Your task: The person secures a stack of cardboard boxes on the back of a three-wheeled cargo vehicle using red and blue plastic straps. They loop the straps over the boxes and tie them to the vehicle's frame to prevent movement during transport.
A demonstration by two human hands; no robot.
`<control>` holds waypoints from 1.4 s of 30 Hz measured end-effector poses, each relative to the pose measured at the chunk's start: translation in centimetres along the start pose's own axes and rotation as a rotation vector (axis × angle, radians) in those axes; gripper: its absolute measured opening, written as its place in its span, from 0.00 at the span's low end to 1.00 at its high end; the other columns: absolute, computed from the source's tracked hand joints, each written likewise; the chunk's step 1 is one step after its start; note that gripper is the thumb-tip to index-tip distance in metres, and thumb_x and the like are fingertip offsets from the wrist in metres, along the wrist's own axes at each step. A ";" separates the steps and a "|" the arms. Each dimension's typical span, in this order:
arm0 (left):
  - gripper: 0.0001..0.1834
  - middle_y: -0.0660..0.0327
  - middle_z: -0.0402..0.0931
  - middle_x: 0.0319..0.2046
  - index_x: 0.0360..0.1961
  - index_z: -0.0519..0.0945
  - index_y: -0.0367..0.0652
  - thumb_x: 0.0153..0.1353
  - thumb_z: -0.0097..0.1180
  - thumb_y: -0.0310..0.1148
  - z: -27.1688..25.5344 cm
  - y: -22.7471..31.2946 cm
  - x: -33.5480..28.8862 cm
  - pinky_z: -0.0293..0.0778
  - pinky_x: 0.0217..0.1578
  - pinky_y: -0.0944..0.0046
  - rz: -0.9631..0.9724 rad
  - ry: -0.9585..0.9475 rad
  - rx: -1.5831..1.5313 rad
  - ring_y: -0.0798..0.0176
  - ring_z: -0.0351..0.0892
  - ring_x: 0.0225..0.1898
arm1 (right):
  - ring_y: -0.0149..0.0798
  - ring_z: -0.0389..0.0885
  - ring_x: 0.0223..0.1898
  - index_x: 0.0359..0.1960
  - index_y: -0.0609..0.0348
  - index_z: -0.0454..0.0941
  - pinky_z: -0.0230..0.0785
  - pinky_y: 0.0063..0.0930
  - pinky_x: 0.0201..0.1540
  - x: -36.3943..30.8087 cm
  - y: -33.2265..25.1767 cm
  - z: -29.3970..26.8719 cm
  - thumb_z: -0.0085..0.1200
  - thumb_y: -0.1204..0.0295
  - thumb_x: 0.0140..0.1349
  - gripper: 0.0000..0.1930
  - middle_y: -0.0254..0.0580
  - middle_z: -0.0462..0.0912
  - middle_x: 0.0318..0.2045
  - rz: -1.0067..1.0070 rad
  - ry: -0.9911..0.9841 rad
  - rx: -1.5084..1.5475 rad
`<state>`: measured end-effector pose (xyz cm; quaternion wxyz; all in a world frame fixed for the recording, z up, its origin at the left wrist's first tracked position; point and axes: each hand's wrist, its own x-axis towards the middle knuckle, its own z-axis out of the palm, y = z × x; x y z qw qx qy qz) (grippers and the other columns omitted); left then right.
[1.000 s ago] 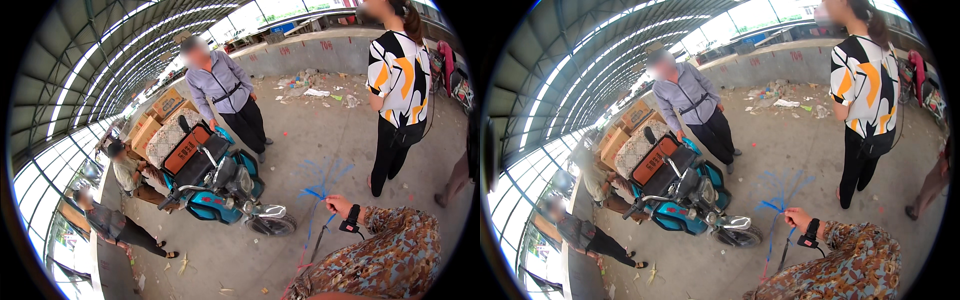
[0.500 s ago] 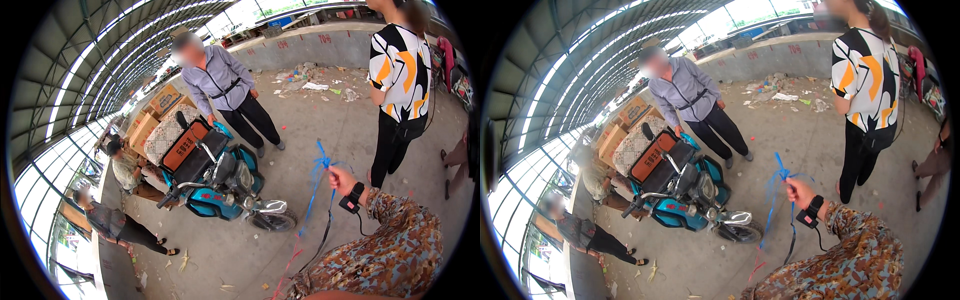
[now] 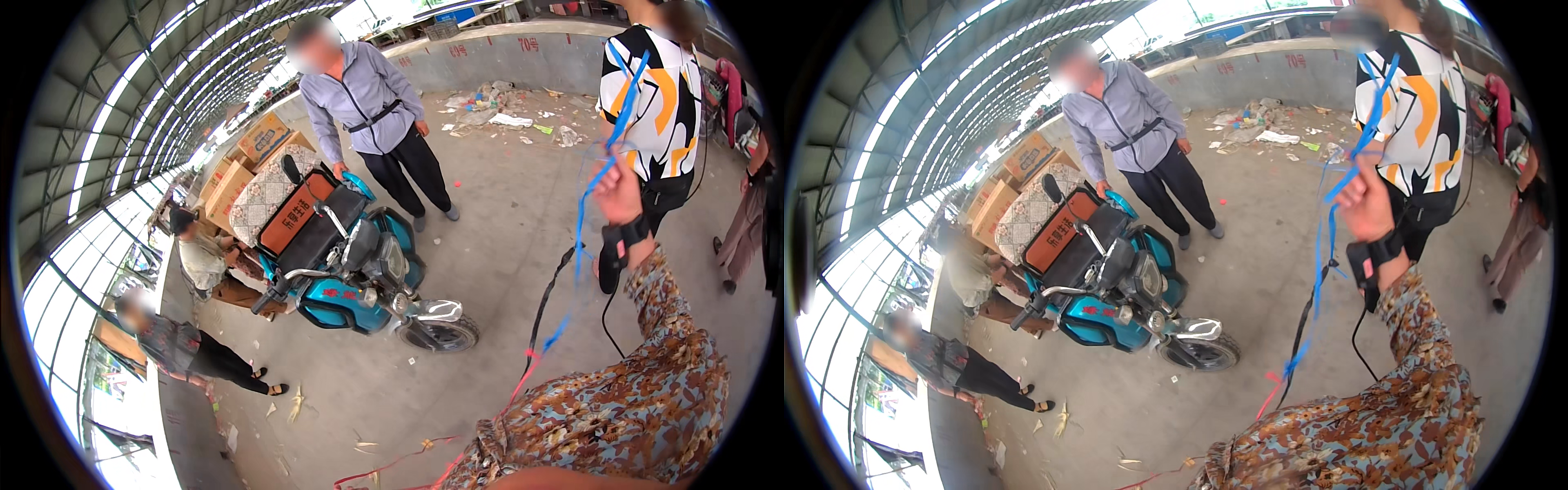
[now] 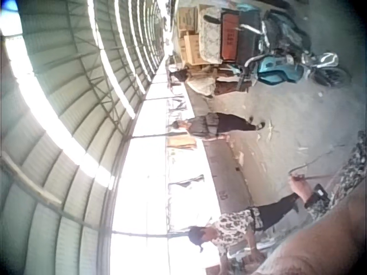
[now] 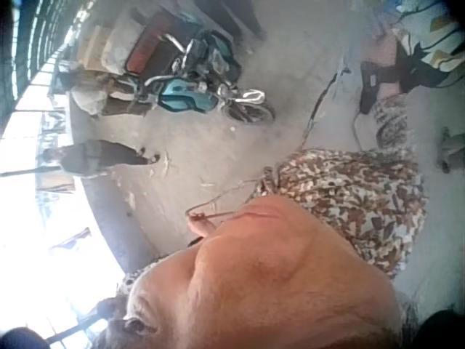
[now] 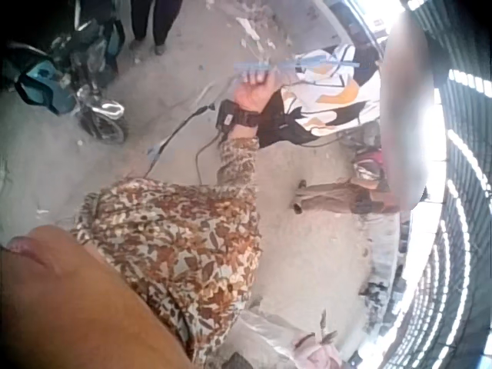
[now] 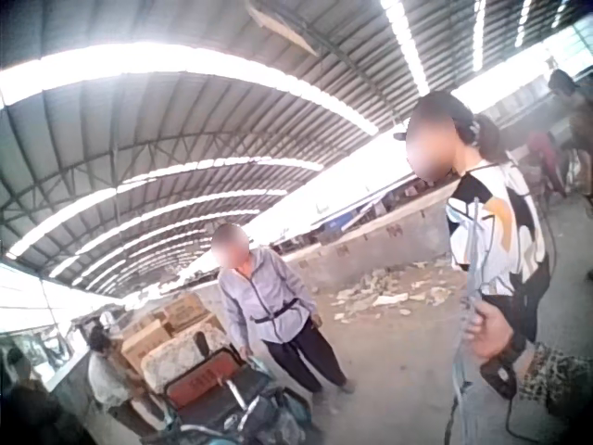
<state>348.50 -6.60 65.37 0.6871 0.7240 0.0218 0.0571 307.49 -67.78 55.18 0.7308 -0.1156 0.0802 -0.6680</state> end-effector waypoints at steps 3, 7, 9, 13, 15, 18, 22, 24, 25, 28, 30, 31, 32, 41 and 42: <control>0.12 0.68 0.69 0.23 0.27 0.70 0.50 0.66 0.47 0.42 -1.3 -0.6 0.3 0.65 0.28 0.62 -0.071 -0.039 -0.090 0.67 0.66 0.25 | 0.21 0.58 0.16 0.43 0.52 0.76 0.53 0.20 0.22 -1.9 2.1 -2.8 0.49 0.62 0.70 0.09 0.19 0.59 0.14 0.138 0.033 0.012; 0.11 0.68 0.69 0.24 0.29 0.70 0.51 0.66 0.47 0.43 -0.4 -0.4 -0.4 0.65 0.29 0.61 -0.074 -0.010 -0.067 0.66 0.65 0.25 | 0.22 0.59 0.16 0.40 0.51 0.76 0.54 0.20 0.22 -3.0 3.1 -2.0 0.49 0.62 0.70 0.09 0.20 0.59 0.14 0.174 0.059 0.000; 0.11 0.68 0.69 0.24 0.29 0.70 0.51 0.65 0.48 0.44 -0.9 -0.9 0.1 0.65 0.29 0.60 -0.089 0.027 -0.024 0.66 0.65 0.25 | 0.22 0.59 0.16 0.39 0.50 0.77 0.55 0.20 0.22 -2.6 3.0 -2.4 0.50 0.62 0.70 0.08 0.19 0.61 0.14 0.162 0.071 -0.019; 0.12 0.68 0.69 0.25 0.30 0.71 0.51 0.65 0.49 0.46 -1.5 -2.3 0.3 0.65 0.29 0.58 -0.092 0.045 -0.012 0.64 0.66 0.26 | 0.21 0.60 0.17 0.38 0.50 0.76 0.56 0.20 0.23 -2.4 2.4 -3.1 0.51 0.62 0.69 0.08 0.18 0.61 0.14 0.166 0.125 -0.046; 0.13 0.68 0.70 0.25 0.30 0.71 0.51 0.64 0.49 0.47 -1.5 -2.8 0.2 0.66 0.30 0.57 -0.091 0.042 -0.024 0.63 0.67 0.26 | 0.21 0.60 0.17 0.38 0.50 0.76 0.55 0.20 0.23 -2.3 2.2 -3.7 0.51 0.62 0.69 0.08 0.18 0.61 0.14 0.187 0.122 -0.035; 0.14 0.69 0.70 0.25 0.30 0.72 0.52 0.64 0.50 0.49 -2.1 -3.3 0.7 0.67 0.29 0.57 -0.106 -0.035 -0.043 0.63 0.67 0.25 | 0.21 0.60 0.17 0.38 0.50 0.76 0.56 0.21 0.24 -2.1 2.5 -4.6 0.51 0.62 0.69 0.07 0.18 0.61 0.13 0.210 0.108 -0.030; 0.15 0.70 0.70 0.25 0.31 0.73 0.55 0.63 0.52 0.53 -1.5 -3.0 0.6 0.67 0.28 0.57 -0.150 0.022 0.009 0.63 0.66 0.24 | 0.21 0.61 0.17 0.37 0.50 0.76 0.57 0.22 0.24 -2.0 3.1 -4.8 0.51 0.62 0.69 0.08 0.18 0.62 0.13 0.229 0.112 -0.030; 0.16 0.70 0.69 0.24 0.31 0.73 0.56 0.63 0.53 0.54 -1.9 -3.6 1.6 0.67 0.28 0.58 -0.161 0.000 0.025 0.64 0.65 0.23 | 0.21 0.61 0.17 0.37 0.50 0.76 0.56 0.22 0.24 -2.0 3.1 -4.7 0.50 0.62 0.69 0.08 0.18 0.62 0.13 0.228 0.118 -0.049; 0.16 0.71 0.69 0.24 0.31 0.73 0.56 0.62 0.53 0.55 -1.8 -3.9 2.0 0.67 0.28 0.57 -0.162 -0.015 0.031 0.64 0.64 0.23 | 0.21 0.61 0.17 0.37 0.50 0.76 0.56 0.22 0.24 -2.0 3.1 -4.8 0.50 0.62 0.69 0.08 0.18 0.62 0.13 0.228 0.118 -0.043; 0.16 0.71 0.68 0.24 0.30 0.73 0.58 0.60 0.54 0.57 -1.3 -4.7 3.1 0.66 0.28 0.53 -0.181 -0.050 0.039 0.63 0.64 0.24 | 0.21 0.61 0.17 0.38 0.50 0.76 0.56 0.22 0.24 -1.9 3.2 -5.2 0.50 0.62 0.69 0.08 0.18 0.61 0.13 0.223 0.122 -0.035; 0.16 0.71 0.67 0.25 0.31 0.72 0.59 0.59 0.54 0.58 -1.7 -5.7 4.0 0.66 0.29 0.49 -0.214 -0.054 0.039 0.63 0.64 0.26 | 0.21 0.61 0.17 0.38 0.50 0.76 0.57 0.22 0.25 -2.0 3.0 -5.3 0.50 0.62 0.69 0.08 0.18 0.61 0.13 0.222 0.134 -0.045; 0.17 0.71 0.67 0.25 0.31 0.72 0.60 0.58 0.54 0.58 -2.0 -6.1 4.4 0.65 0.29 0.48 -0.234 -0.052 0.045 0.63 0.64 0.26 | 0.21 0.61 0.17 0.38 0.50 0.76 0.57 0.22 0.25 -2.0 2.9 -5.5 0.50 0.62 0.69 0.08 0.18 0.61 0.13 0.222 0.138 -0.049; 0.17 0.71 0.67 0.25 0.31 0.72 0.60 0.58 0.53 0.59 -2.4 -6.6 4.8 0.65 0.29 0.47 -0.254 -0.050 0.051 0.63 0.64 0.27 | 0.21 0.61 0.17 0.38 0.50 0.76 0.57 0.22 0.25 -1.9 2.8 -5.7 0.50 0.62 0.69 0.08 0.18 0.61 0.13 0.222 0.141 -0.053; 0.13 0.69 0.68 0.25 0.32 0.72 0.50 0.66 0.48 0.46 7.8 -1.2 -1.7 0.65 0.26 0.61 -0.079 -0.086 -0.002 0.67 0.64 0.25 | 0.22 0.60 0.17 0.36 0.50 0.76 0.56 0.21 0.24 -0.7 2.9 -6.9 0.49 0.62 0.70 0.08 0.19 0.61 0.14 0.210 0.117 -0.042; 0.13 0.69 0.68 0.24 0.32 0.72 0.48 0.67 0.47 0.44 8.3 -0.3 -2.4 0.65 0.26 0.63 -0.064 -0.076 -0.016 0.68 0.64 0.25 | 0.22 0.60 0.17 0.35 0.50 0.76 0.56 0.21 0.24 -0.7 2.7 -6.1 0.49 0.62 0.70 0.09 0.19 0.61 0.14 0.210 0.116 -0.046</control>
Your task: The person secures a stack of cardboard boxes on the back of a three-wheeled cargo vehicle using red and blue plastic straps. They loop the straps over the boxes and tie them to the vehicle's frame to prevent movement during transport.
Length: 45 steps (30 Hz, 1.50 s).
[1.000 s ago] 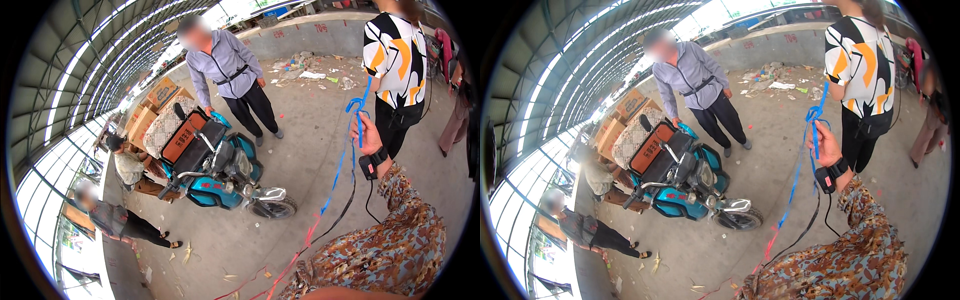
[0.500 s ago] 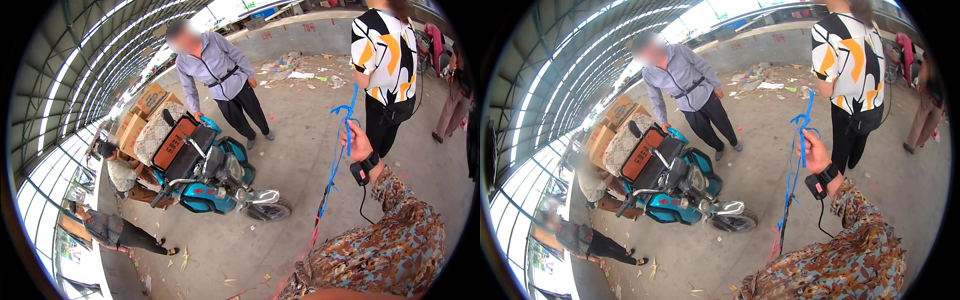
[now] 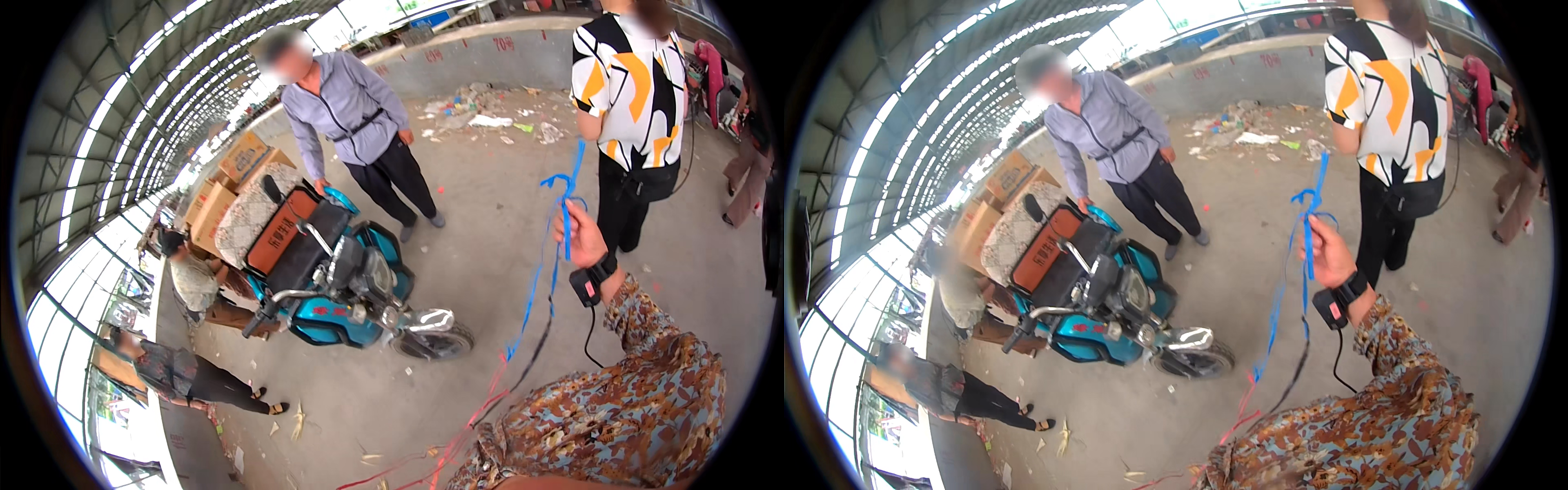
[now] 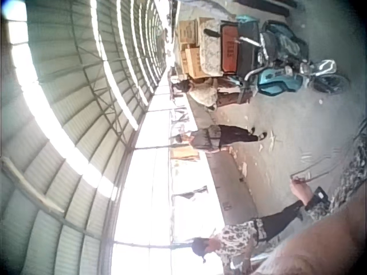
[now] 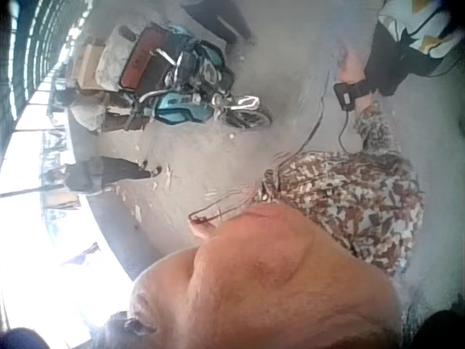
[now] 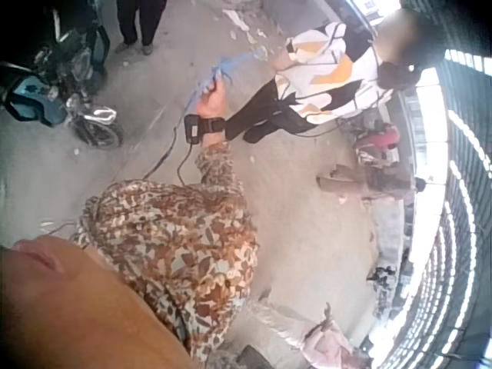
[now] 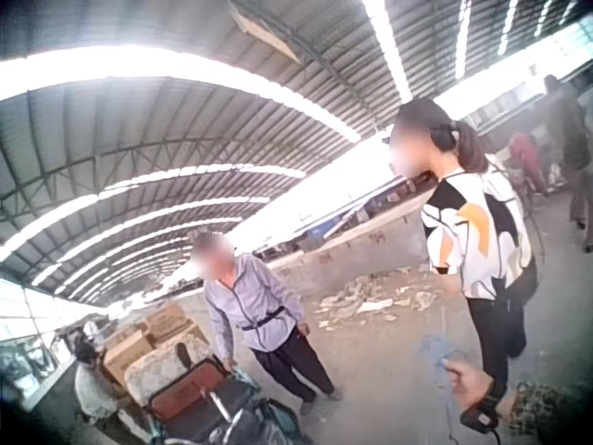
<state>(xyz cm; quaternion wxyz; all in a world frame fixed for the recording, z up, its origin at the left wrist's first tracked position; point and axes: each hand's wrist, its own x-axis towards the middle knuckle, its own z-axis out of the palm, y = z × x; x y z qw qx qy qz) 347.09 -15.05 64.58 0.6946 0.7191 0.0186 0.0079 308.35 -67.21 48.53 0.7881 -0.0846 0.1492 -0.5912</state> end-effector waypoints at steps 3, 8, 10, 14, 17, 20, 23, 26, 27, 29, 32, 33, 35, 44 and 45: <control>0.14 0.69 0.67 0.22 0.31 0.72 0.48 0.68 0.47 0.45 -3.3 -0.2 0.0 0.62 0.22 0.67 -0.047 0.072 -0.028 0.69 0.62 0.20 | 0.21 0.58 0.17 0.33 0.48 0.76 0.55 0.20 0.24 -1.0 2.1 -0.1 0.51 0.61 0.68 0.09 0.18 0.61 0.14 0.108 0.057 -0.093; 0.13 0.72 0.57 0.16 0.47 0.81 0.45 0.66 0.53 0.38 -12.7 0.8 1.9 0.57 0.19 0.71 -0.032 0.216 -0.096 0.76 0.56 0.18 | 0.21 0.59 0.17 0.34 0.48 0.77 0.55 0.21 0.24 -7.3 17.2 -0.6 0.54 0.62 0.66 0.07 0.19 0.61 0.15 0.331 0.059 -0.198; 0.18 0.77 0.49 0.18 0.56 0.76 0.46 0.69 0.45 0.39 -14.8 -0.7 6.7 0.48 0.17 0.75 -0.070 0.262 -0.058 0.80 0.48 0.17 | 0.22 0.59 0.18 0.35 0.51 0.77 0.56 0.22 0.23 -10.7 27.5 0.1 0.54 0.63 0.66 0.07 0.19 0.61 0.16 0.423 0.038 -0.211; 0.15 0.76 0.56 0.17 0.52 0.76 0.41 0.71 0.46 0.36 -25.2 -11.3 18.4 0.49 0.15 0.74 -0.108 0.250 -0.037 0.79 0.51 0.16 | 0.21 0.59 0.18 0.34 0.51 0.75 0.53 0.19 0.23 -15.5 46.9 -3.6 0.52 0.65 0.68 0.06 0.19 0.63 0.17 0.720 -0.114 -0.329; 0.13 0.73 0.60 0.18 0.48 0.76 0.41 0.71 0.46 0.37 -47.6 -16.0 18.2 0.50 0.16 0.74 -0.175 0.282 0.049 0.78 0.54 0.16 | 0.20 0.60 0.19 0.33 0.51 0.74 0.53 0.18 0.23 -34.6 61.1 -3.9 0.52 0.67 0.68 0.06 0.20 0.65 0.18 0.902 -0.177 -0.586; 0.13 0.73 0.62 0.18 0.47 0.77 0.41 0.70 0.47 0.37 -69.1 -17.1 11.5 0.51 0.17 0.75 -0.306 0.393 0.141 0.79 0.56 0.17 | 0.21 0.62 0.21 0.35 0.53 0.75 0.56 0.18 0.25 -53.7 71.0 -2.4 0.51 0.68 0.69 0.05 0.22 0.67 0.20 1.065 -0.338 -0.754; 0.13 0.74 0.63 0.18 0.46 0.78 0.42 0.70 0.48 0.37 -78.0 -20.4 5.5 0.50 0.16 0.77 -0.394 0.609 0.229 0.81 0.57 0.17 | 0.22 0.64 0.24 0.36 0.55 0.75 0.58 0.18 0.29 -60.2 80.1 -0.3 0.50 0.68 0.69 0.06 0.24 0.69 0.22 1.125 -0.675 -0.902; 0.12 0.75 0.62 0.17 0.45 0.78 0.42 0.70 0.49 0.37 -87.7 -21.6 -0.3 0.49 0.15 0.78 -0.340 0.851 0.185 0.82 0.56 0.17 | 0.22 0.66 0.27 0.36 0.57 0.76 0.59 0.18 0.32 -67.0 87.4 0.8 0.50 0.68 0.69 0.07 0.25 0.73 0.24 1.004 -1.018 -1.035; 0.11 0.75 0.61 0.17 0.44 0.78 0.42 0.70 0.48 0.37 -94.1 -20.3 -3.6 0.49 0.15 0.77 -0.301 0.878 0.170 0.82 0.56 0.16 | 0.22 0.67 0.27 0.36 0.57 0.76 0.59 0.18 0.33 -72.7 88.3 0.6 0.50 0.68 0.69 0.07 0.26 0.74 0.25 0.946 -1.103 -1.070; 0.11 0.74 0.59 0.16 0.44 0.78 0.42 0.70 0.47 0.36 -110.1 -14.9 -12.5 0.49 0.15 0.76 -0.215 0.938 0.149 0.81 0.54 0.15 | 0.21 0.68 0.28 0.35 0.58 0.77 0.60 0.18 0.34 -88.3 87.8 1.1 0.50 0.68 0.69 0.07 0.26 0.75 0.25 0.930 -1.127 -1.042; 0.12 0.73 0.57 0.15 0.47 0.76 0.41 0.71 0.45 0.36 -128.6 -9.9 -25.4 0.50 0.15 0.75 -0.001 1.081 0.043 0.79 0.51 0.14 | 0.21 0.68 0.28 0.35 0.57 0.78 0.60 0.16 0.35 -108.0 85.4 3.6 0.51 0.67 0.68 0.08 0.26 0.77 0.26 0.877 -1.160 -1.029; 0.13 0.72 0.57 0.15 0.48 0.75 0.41 0.71 0.45 0.36 -131.4 -10.2 -27.6 0.51 0.15 0.74 0.075 1.124 -0.013 0.78 0.51 0.14 | 0.21 0.69 0.29 0.35 0.56 0.78 0.60 0.16 0.35 -110.3 84.9 4.2 0.51 0.67 0.68 0.08 0.27 0.77 0.26 0.870 -1.172 -1.012; 0.14 0.72 0.57 0.16 0.50 0.73 0.41 0.71 0.44 0.37 -131.5 -11.3 -28.4 0.51 0.16 0.73 0.160 1.229 -0.078 0.77 0.51 0.14 | 0.21 0.70 0.29 0.35 0.55 0.78 0.61 0.15 0.35 -107.6 86.9 4.1 0.52 0.66 0.68 0.07 0.27 0.78 0.27 0.851 -1.157 -1.020; 0.18 0.69 0.53 0.18 0.57 0.70 0.40 0.71 0.44 0.36 -135.0 -11.6 -34.7 0.51 0.17 0.70 0.332 1.682 0.049 0.73 0.49 0.16 | 0.24 0.72 0.26 0.40 0.59 0.77 0.69 0.18 0.33 -93.2 89.3 4.4 0.56 0.68 0.66 0.08 0.34 0.80 0.34 0.758 -0.739 -0.866; 0.19 0.70 0.58 0.19 0.58 0.70 0.40 0.70 0.44 0.36 -135.5 -12.7 -35.6 0.53 0.17 0.71 0.253 1.630 0.140 0.73 0.51 0.16 | 0.23 0.69 0.24 0.40 0.59 0.77 0.65 0.17 0.28 -90.7 89.3 3.6 0.56 0.66 0.66 0.09 0.35 0.81 0.34 0.796 -0.747 -0.910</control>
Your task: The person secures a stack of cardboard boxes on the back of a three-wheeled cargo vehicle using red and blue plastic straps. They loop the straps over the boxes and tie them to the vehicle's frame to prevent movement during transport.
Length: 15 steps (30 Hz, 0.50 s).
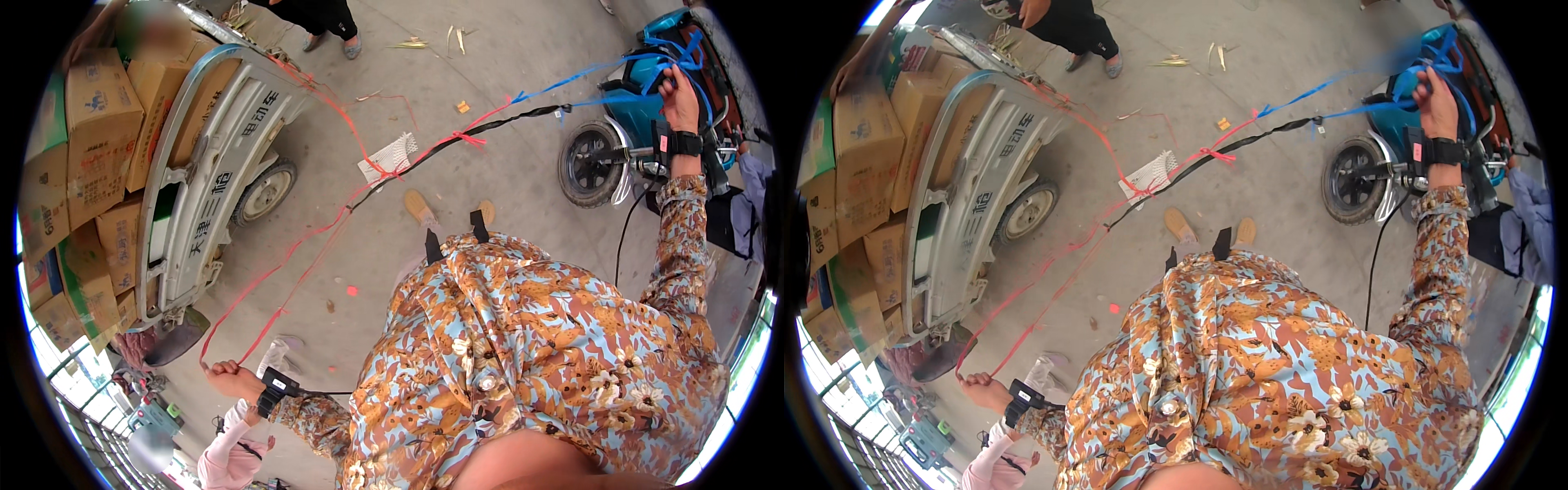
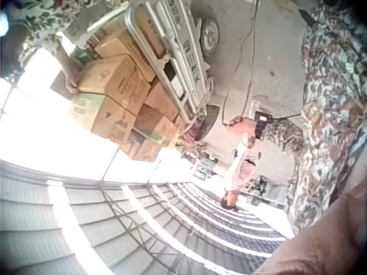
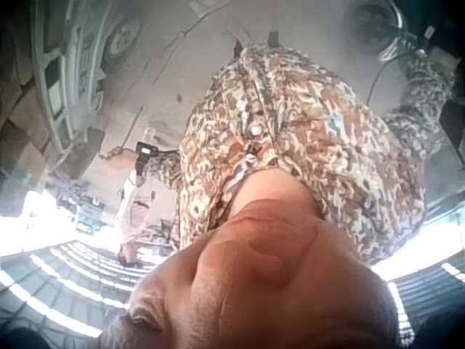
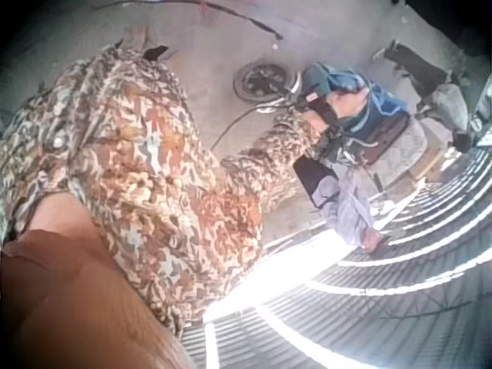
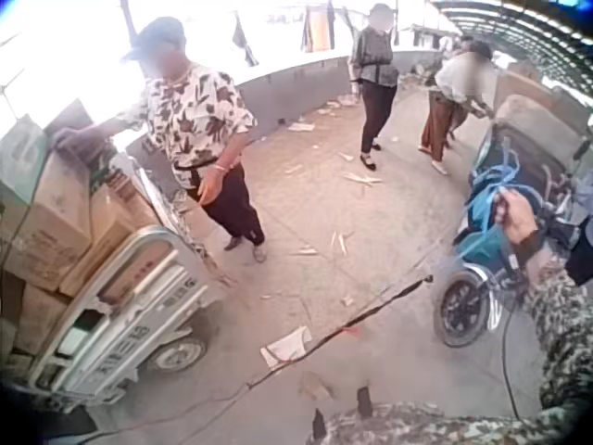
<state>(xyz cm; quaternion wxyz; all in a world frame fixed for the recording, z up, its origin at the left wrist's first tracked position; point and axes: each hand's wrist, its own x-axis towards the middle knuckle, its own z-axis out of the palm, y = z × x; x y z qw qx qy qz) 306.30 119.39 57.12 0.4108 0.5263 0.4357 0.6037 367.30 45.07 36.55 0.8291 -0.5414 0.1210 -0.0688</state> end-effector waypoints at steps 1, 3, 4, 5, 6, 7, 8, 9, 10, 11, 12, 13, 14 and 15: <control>0.20 0.70 0.63 0.20 0.59 0.70 0.40 0.70 0.45 0.37 -1.6 -1.7 0.7 0.55 0.18 0.71 0.011 -0.067 0.098 0.73 0.54 0.16 | 0.23 0.66 0.22 0.40 0.59 0.77 0.60 0.17 0.23 0.9 0.6 -1.9 0.56 0.65 0.66 0.10 0.35 0.81 0.35 0.077 0.004 -0.045; 0.19 0.68 0.67 0.23 0.58 0.71 0.39 0.69 0.45 0.36 -3.9 -3.4 1.1 0.58 0.20 0.70 0.028 -0.401 0.682 0.72 0.59 0.19 | 0.22 0.61 0.19 0.43 0.57 0.77 0.53 0.17 0.18 2.3 0.9 -4.2 0.54 0.63 0.67 0.11 0.33 0.80 0.34 0.190 0.017 -0.110; 0.20 0.67 0.67 0.26 0.58 0.71 0.38 0.69 0.45 0.35 -4.0 -1.4 0.1 0.59 0.22 0.69 -0.017 -0.411 0.750 0.70 0.60 0.21 | 0.22 0.60 0.19 0.46 0.56 0.78 0.50 0.17 0.17 2.6 0.6 -5.3 0.53 0.62 0.68 0.12 0.31 0.78 0.33 0.225 0.037 -0.130; 0.20 0.66 0.68 0.28 0.58 0.70 0.37 0.68 0.45 0.34 -4.1 1.9 -1.1 0.60 0.25 0.69 -0.100 -0.388 0.741 0.69 0.61 0.24 | 0.22 0.59 0.18 0.48 0.54 0.78 0.48 0.17 0.15 3.0 0.3 -6.5 0.52 0.62 0.68 0.13 0.29 0.76 0.31 0.262 0.057 -0.146; 0.20 0.65 0.68 0.30 0.58 0.70 0.37 0.68 0.45 0.33 -4.5 6.0 -2.4 0.61 0.27 0.68 -0.183 -0.375 0.748 0.68 0.63 0.26 | 0.22 0.58 0.18 0.50 0.53 0.79 0.49 0.16 0.16 3.8 -0.2 -8.4 0.51 0.62 0.69 0.14 0.27 0.74 0.29 0.193 0.110 -0.109; 0.21 0.63 0.69 0.32 0.59 0.70 0.36 0.67 0.46 0.33 -4.5 10.3 -4.1 0.62 0.29 0.67 -0.265 -0.386 0.758 0.67 0.64 0.28 | 0.22 0.58 0.19 0.53 0.51 0.79 0.50 0.16 0.16 4.6 -0.6 -9.4 0.49 0.62 0.70 0.15 0.26 0.72 0.27 0.128 0.159 -0.071; 0.21 0.62 0.70 0.34 0.59 0.70 0.36 0.66 0.46 0.32 -4.1 14.3 -5.8 0.63 0.31 0.66 -0.338 -0.424 0.778 0.66 0.65 0.31 | 0.23 0.58 0.19 0.56 0.45 0.79 0.53 0.15 0.18 5.7 -1.0 -9.5 0.45 0.63 0.72 0.16 0.24 0.64 0.23 0.052 0.340 0.019; 0.21 0.61 0.70 0.37 0.59 0.70 0.35 0.66 0.46 0.31 -3.1 17.1 -7.0 0.64 0.33 0.66 -0.405 -0.483 0.798 0.65 0.66 0.33 | 0.25 0.57 0.19 0.52 0.46 0.82 0.55 0.15 0.20 7.4 -1.4 -11.5 0.43 0.66 0.72 0.15 0.25 0.65 0.22 0.049 0.422 0.113; 0.22 0.60 0.71 0.39 0.59 0.70 0.35 0.65 0.46 0.31 -1.7 18.8 -7.8 0.65 0.36 0.65 -0.476 -0.552 0.815 0.64 0.67 0.36 | 0.26 0.59 0.20 0.51 0.47 0.83 0.56 0.16 0.20 9.7 -1.3 -15.1 0.44 0.66 0.72 0.15 0.27 0.67 0.23 0.027 0.434 0.015; 0.22 0.59 0.71 0.41 0.59 0.70 0.34 0.65 0.46 0.30 0.0 19.8 -8.7 0.66 0.38 0.64 -0.543 -0.623 0.828 0.63 0.69 0.38 | 0.26 0.60 0.20 0.49 0.49 0.83 0.56 0.17 0.19 11.2 -0.8 -17.7 0.44 0.65 0.72 0.15 0.28 0.69 0.24 0.010 0.443 -0.084; 0.22 0.58 0.72 0.43 0.59 0.69 0.34 0.64 0.46 0.29 2.2 21.2 -10.7 0.67 0.40 0.63 -0.603 -0.687 0.841 0.62 0.70 0.40 | 0.26 0.61 0.19 0.48 0.51 0.84 0.57 0.18 0.18 11.0 -0.9 -17.0 0.46 0.65 0.71 0.14 0.30 0.70 0.24 -0.079 0.518 -0.240; 0.23 0.57 0.72 0.45 0.59 0.69 0.33 0.64 0.47 0.29 4.4 22.3 -12.4 0.68 0.42 0.62 -0.658 -0.750 0.850 0.61 0.71 0.43 | 0.26 0.63 0.19 0.46 0.53 0.84 0.58 0.19 0.17 10.8 -1.0 -16.3 0.47 0.65 0.70 0.13 0.31 0.71 0.23 -0.168 0.591 -0.397; 0.23 0.55 0.73 0.48 0.59 0.69 0.32 0.63 0.47 0.28 6.9 21.3 -12.7 0.69 0.44 0.62 -0.725 -0.854 0.816 0.60 0.72 0.45 | 0.27 0.65 0.16 0.45 0.57 0.84 0.58 0.21 0.16 13.3 -2.6 -20.8 0.51 0.66 0.67 0.12 0.34 0.74 0.20 -0.182 0.677 -0.167; 0.23 0.54 0.73 0.50 0.60 0.69 0.32 0.62 0.47 0.27 8.3 21.6 -14.7 0.70 0.47 0.61 -0.785 -0.900 0.790 0.58 0.73 0.47 | 0.27 0.64 0.14 0.47 0.60 0.81 0.59 0.21 0.16 13.7 -3.0 -22.1 0.53 0.69 0.66 0.12 0.34 0.73 0.17 -0.267 0.653 -0.305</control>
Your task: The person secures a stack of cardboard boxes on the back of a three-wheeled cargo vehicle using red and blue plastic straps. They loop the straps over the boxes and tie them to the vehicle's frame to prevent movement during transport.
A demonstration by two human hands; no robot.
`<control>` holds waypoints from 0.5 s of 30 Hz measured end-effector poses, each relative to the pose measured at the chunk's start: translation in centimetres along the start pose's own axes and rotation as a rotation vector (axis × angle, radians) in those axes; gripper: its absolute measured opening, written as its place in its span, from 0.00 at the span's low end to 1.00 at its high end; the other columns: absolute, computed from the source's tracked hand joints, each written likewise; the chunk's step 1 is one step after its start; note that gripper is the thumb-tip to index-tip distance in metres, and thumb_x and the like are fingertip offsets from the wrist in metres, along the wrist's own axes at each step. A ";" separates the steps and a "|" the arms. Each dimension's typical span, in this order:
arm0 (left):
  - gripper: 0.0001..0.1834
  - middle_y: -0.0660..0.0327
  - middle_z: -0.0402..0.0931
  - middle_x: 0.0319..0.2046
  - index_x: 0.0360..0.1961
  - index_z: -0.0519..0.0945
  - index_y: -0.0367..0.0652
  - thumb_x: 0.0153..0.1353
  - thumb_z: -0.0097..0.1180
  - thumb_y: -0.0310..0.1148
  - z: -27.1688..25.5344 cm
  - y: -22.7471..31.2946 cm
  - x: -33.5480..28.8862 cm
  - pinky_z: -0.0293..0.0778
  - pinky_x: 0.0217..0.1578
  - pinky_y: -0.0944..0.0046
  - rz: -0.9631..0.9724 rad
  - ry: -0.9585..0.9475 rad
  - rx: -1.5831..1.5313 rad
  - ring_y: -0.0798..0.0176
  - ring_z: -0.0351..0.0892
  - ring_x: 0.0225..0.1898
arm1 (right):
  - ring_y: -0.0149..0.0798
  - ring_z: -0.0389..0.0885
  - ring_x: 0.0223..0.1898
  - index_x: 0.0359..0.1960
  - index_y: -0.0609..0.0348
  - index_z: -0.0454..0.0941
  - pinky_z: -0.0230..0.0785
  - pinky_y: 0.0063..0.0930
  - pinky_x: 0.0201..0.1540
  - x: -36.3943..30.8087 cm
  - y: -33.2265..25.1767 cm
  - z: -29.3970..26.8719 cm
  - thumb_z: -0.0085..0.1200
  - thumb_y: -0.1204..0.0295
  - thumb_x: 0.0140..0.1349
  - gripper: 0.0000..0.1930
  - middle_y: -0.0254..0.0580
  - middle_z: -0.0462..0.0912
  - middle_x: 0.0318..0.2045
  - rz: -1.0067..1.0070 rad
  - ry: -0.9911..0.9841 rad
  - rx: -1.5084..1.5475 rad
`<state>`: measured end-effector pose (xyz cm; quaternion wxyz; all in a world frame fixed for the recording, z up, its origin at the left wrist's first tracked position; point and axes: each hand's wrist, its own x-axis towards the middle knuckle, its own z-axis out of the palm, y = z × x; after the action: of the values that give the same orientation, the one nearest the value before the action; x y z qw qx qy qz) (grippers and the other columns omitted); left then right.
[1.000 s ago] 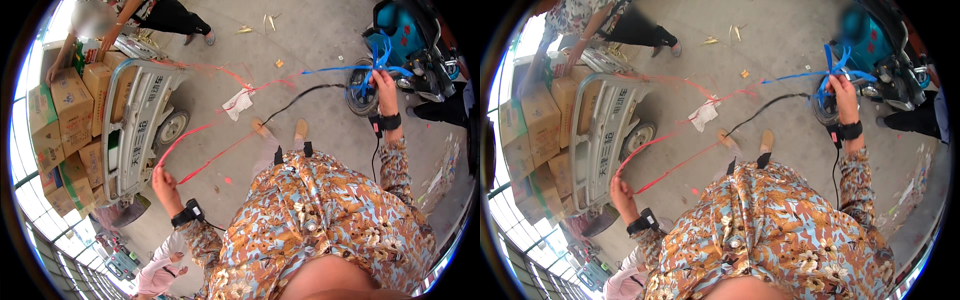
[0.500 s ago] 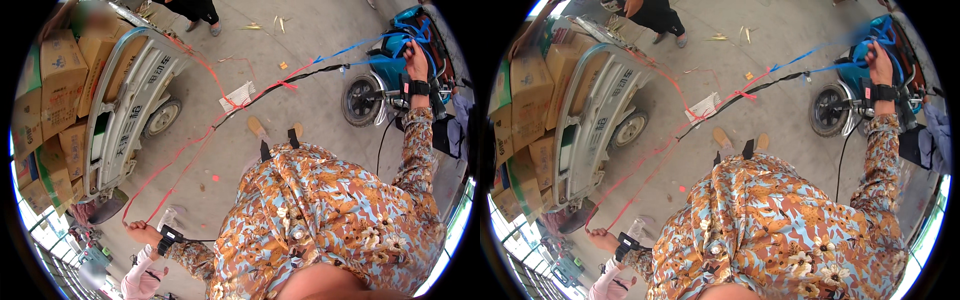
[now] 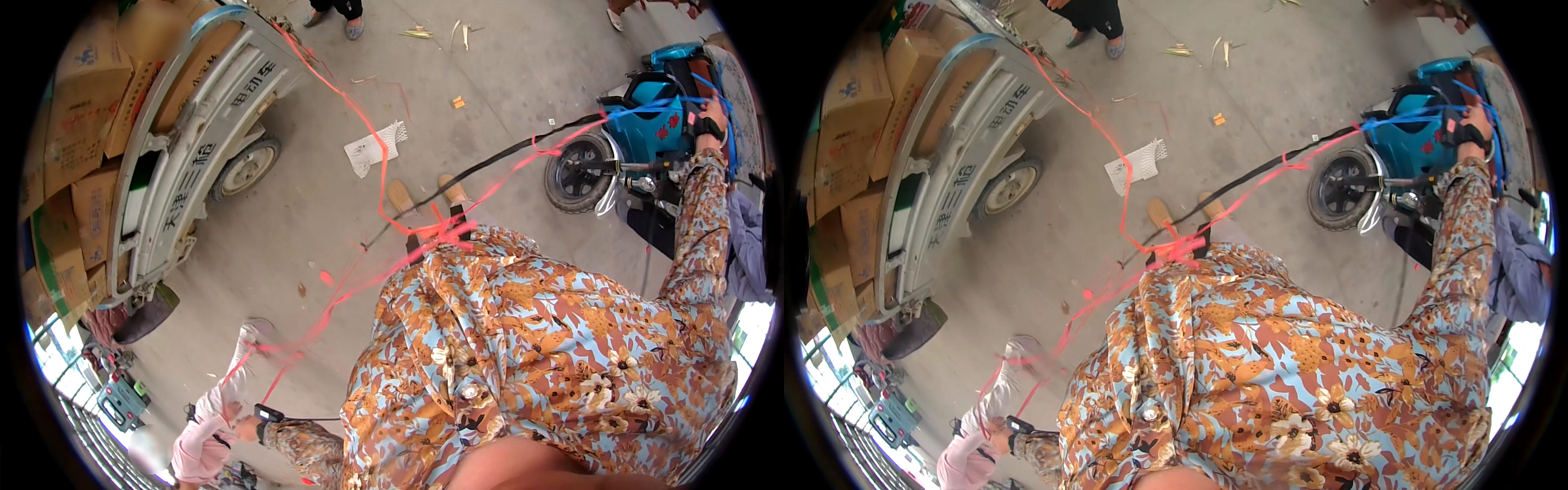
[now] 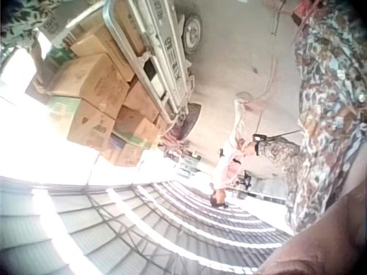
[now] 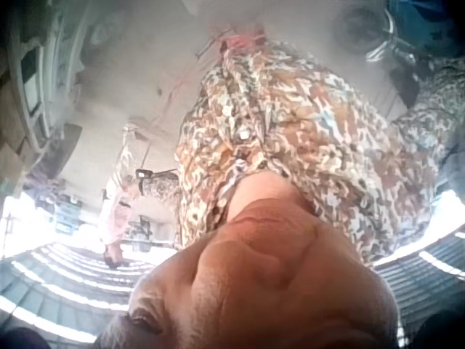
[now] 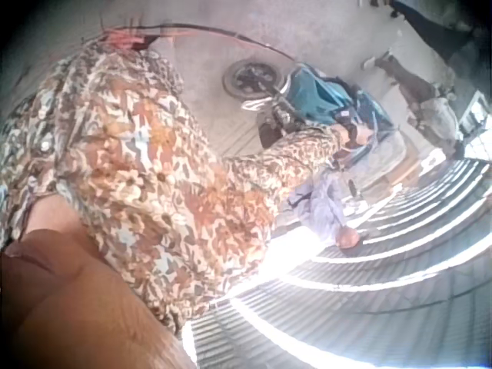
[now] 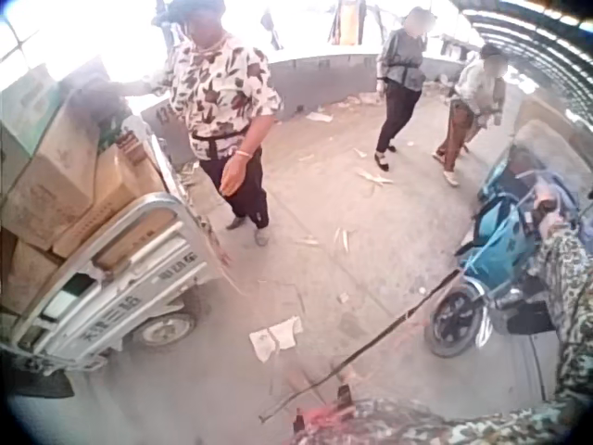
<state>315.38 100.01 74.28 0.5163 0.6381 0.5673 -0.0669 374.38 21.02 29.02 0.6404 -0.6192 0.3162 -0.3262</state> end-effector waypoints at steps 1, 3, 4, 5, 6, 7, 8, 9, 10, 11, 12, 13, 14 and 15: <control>0.24 0.53 0.74 0.52 0.60 0.69 0.31 0.62 0.47 0.27 1.7 0.4 -0.2 0.71 0.49 0.60 -0.024 -0.053 -0.028 0.57 0.74 0.50 | 0.27 0.64 0.14 0.48 0.58 0.80 0.58 0.21 0.16 1.4 0.4 0.5 0.55 0.67 0.65 0.13 0.33 0.73 0.18 0.030 -0.011 -0.032; 0.22 0.54 0.75 0.53 0.58 0.70 0.34 0.62 0.46 0.29 -5.4 -6.6 9.4 0.68 0.43 0.63 -0.008 0.108 -0.186 0.60 0.71 0.44 | 0.26 0.64 0.15 0.50 0.54 0.79 0.58 0.21 0.16 7.1 -1.5 -4.8 0.57 0.64 0.63 0.16 0.32 0.73 0.21 0.013 0.046 -0.115; 0.20 0.56 0.77 0.52 0.56 0.72 0.37 0.64 0.46 0.31 -13.8 -17.8 15.1 0.64 0.35 0.66 0.086 0.620 -0.343 0.65 0.66 0.36 | 0.26 0.64 0.15 0.50 0.53 0.79 0.57 0.21 0.16 5.6 0.1 -2.2 0.58 0.63 0.62 0.16 0.32 0.73 0.21 0.043 -0.116 -0.220; 0.18 0.58 0.78 0.51 0.53 0.74 0.39 0.65 0.45 0.34 -17.1 -22.0 18.4 0.60 0.27 0.70 0.209 0.938 -0.429 0.69 0.62 0.28 | 0.26 0.65 0.16 0.49 0.53 0.79 0.56 0.21 0.16 2.9 2.5 -0.8 0.59 0.63 0.61 0.16 0.32 0.74 0.21 0.091 -0.255 -0.318; 0.17 0.60 0.79 0.50 0.51 0.76 0.42 0.66 0.44 0.37 -17.8 -23.4 21.2 0.56 0.19 0.74 0.318 1.077 -0.440 0.73 0.57 0.20 | 0.26 0.65 0.16 0.49 0.53 0.79 0.55 0.20 0.16 1.0 3.3 -0.3 0.60 0.62 0.60 0.16 0.32 0.74 0.22 0.118 -0.392 -0.416; 0.15 0.61 0.79 0.50 0.48 0.75 0.41 0.66 0.42 0.35 -17.5 -22.0 23.9 0.55 0.19 0.74 0.407 1.027 -0.456 0.74 0.57 0.20 | 0.25 0.65 0.17 0.49 0.53 0.79 0.54 0.20 0.16 0.5 4.0 0.1 0.60 0.63 0.61 0.17 0.31 0.73 0.22 0.137 -0.359 -0.327; 0.15 0.61 0.78 0.49 0.48 0.75 0.39 0.67 0.41 0.34 -16.2 -23.2 23.1 0.56 0.20 0.75 0.483 1.055 -0.271 0.74 0.56 0.19 | 0.25 0.64 0.17 0.50 0.53 0.79 0.53 0.19 0.16 0.1 5.2 4.5 0.59 0.63 0.61 0.17 0.30 0.72 0.22 0.149 -0.381 -0.211; 0.14 0.62 0.78 0.47 0.46 0.76 0.40 0.68 0.41 0.34 -17.4 -21.7 25.0 0.56 0.20 0.75 0.515 0.981 -0.356 0.74 0.56 0.19 | 0.24 0.63 0.18 0.51 0.53 0.78 0.52 0.18 0.16 -1.1 5.6 4.1 0.59 0.63 0.62 0.17 0.29 0.70 0.22 0.250 -0.454 -0.226; 0.14 0.63 0.78 0.46 0.45 0.76 0.40 0.68 0.40 0.33 -18.1 -20.5 25.8 0.57 0.20 0.74 0.544 0.922 -0.446 0.74 0.56 0.19 | 0.24 0.63 0.19 0.52 0.52 0.78 0.52 0.18 0.17 -3.0 5.6 5.4 0.58 0.63 0.63 0.17 0.27 0.69 0.22 0.350 -0.545 -0.232; 0.12 0.65 0.74 0.38 0.40 0.75 0.42 0.69 0.40 0.35 -17.6 -20.0 26.1 0.55 0.20 0.74 0.546 0.922 -0.491 0.75 0.57 0.19 | 0.23 0.62 0.20 0.52 0.52 0.78 0.52 0.18 0.18 -5.2 4.3 7.6 0.57 0.63 0.64 0.16 0.26 0.67 0.23 0.359 -0.603 -0.283; 0.11 0.67 0.71 0.30 0.35 0.73 0.44 0.69 0.40 0.36 -16.2 -18.4 26.5 0.53 0.19 0.74 0.555 0.910 -0.537 0.76 0.58 0.19 | 0.23 0.62 0.21 0.53 0.51 0.78 0.53 0.17 0.19 -6.3 3.1 9.0 0.56 0.64 0.64 0.16 0.25 0.66 0.23 0.364 -0.647 -0.331; 0.13 0.70 0.67 0.22 0.30 0.72 0.46 0.70 0.40 0.38 -14.8 -16.7 26.6 0.51 0.18 0.74 0.570 0.892 -0.578 0.78 0.58 0.18 | 0.23 0.63 0.23 0.53 0.52 0.78 0.54 0.18 0.20 -6.7 2.0 10.0 0.56 0.64 0.65 0.16 0.25 0.66 0.23 0.364 -0.705 -0.254; 0.12 0.70 0.63 0.21 0.30 0.71 0.47 0.70 0.40 0.37 -13.4 -15.1 25.6 0.51 0.18 0.73 0.571 0.906 -0.572 0.77 0.58 0.18 | 0.22 0.64 0.24 0.53 0.52 0.77 0.54 0.18 0.21 -7.0 0.7 10.7 0.55 0.64 0.65 0.16 0.25 0.66 0.24 0.361 -0.760 -0.177; 0.12 0.71 0.60 0.20 0.29 0.70 0.47 0.69 0.40 0.37 -11.6 -13.4 23.9 0.51 0.18 0.73 0.573 0.924 -0.564 0.76 0.57 0.17 | 0.22 0.64 0.25 0.54 0.52 0.77 0.55 0.17 0.22 -8.4 -0.9 12.0 0.55 0.64 0.66 0.16 0.24 0.68 0.25 0.290 -0.725 -0.071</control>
<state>307.27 121.79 55.73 0.3636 0.5669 0.5342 0.5109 379.18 34.85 30.34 0.7281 -0.6651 0.1647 0.0188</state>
